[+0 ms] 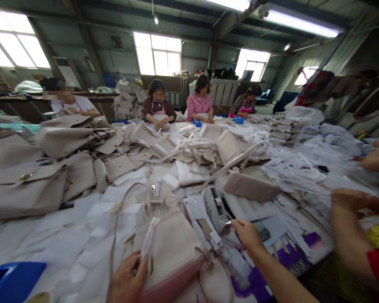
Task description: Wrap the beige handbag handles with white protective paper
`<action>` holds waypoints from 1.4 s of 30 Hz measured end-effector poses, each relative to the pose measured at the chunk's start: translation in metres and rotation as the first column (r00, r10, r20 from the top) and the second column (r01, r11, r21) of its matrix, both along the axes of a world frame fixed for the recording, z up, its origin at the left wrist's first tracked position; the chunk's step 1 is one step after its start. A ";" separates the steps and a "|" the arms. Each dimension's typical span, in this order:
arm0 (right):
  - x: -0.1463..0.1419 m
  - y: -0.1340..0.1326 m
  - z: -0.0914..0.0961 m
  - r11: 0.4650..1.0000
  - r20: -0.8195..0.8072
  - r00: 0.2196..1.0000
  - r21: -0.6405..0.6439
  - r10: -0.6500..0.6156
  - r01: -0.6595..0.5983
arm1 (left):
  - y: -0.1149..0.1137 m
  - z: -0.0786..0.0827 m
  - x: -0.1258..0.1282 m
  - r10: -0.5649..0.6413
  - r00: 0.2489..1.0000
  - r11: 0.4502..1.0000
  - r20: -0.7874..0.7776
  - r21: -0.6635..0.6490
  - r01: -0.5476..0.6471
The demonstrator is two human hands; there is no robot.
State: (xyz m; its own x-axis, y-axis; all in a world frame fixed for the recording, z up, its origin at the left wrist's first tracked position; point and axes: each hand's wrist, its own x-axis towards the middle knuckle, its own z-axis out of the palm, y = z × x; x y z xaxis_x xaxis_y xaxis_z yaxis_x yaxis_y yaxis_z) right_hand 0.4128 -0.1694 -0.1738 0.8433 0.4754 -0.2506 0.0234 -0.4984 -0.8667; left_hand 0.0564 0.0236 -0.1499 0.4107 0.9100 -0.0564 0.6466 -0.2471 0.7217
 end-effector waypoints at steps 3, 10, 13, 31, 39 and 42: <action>-0.016 -0.010 -0.006 0.996 -0.101 0.992 -0.053 -0.079 0.074 | 0.000 -0.002 0.000 -0.042 0.999 0.996 0.007 0.083 0.041; -0.030 -0.014 -0.008 0.990 -0.177 0.984 -0.142 -0.030 0.004 | -0.011 0.002 0.000 -0.069 0.997 0.918 -0.020 0.391 0.071; -0.049 -0.009 0.005 0.978 -0.238 0.961 -0.116 0.140 -0.172 | -0.021 0.011 0.001 -0.062 0.993 0.901 -0.101 0.423 0.099; -0.221 0.127 0.052 0.761 -0.210 0.746 -0.008 0.633 -0.648 | -0.044 0.012 0.002 -0.046 0.982 0.779 -0.185 0.609 0.151; -0.223 0.128 0.055 0.751 -0.108 0.765 -0.144 0.635 -0.644 | -0.047 0.003 0.001 0.005 0.988 0.717 -0.156 0.689 0.106; -0.222 0.127 0.053 0.742 -0.104 0.753 -0.128 0.650 -0.658 | -0.046 0.004 -0.001 -0.051 0.981 0.753 -0.190 0.638 0.162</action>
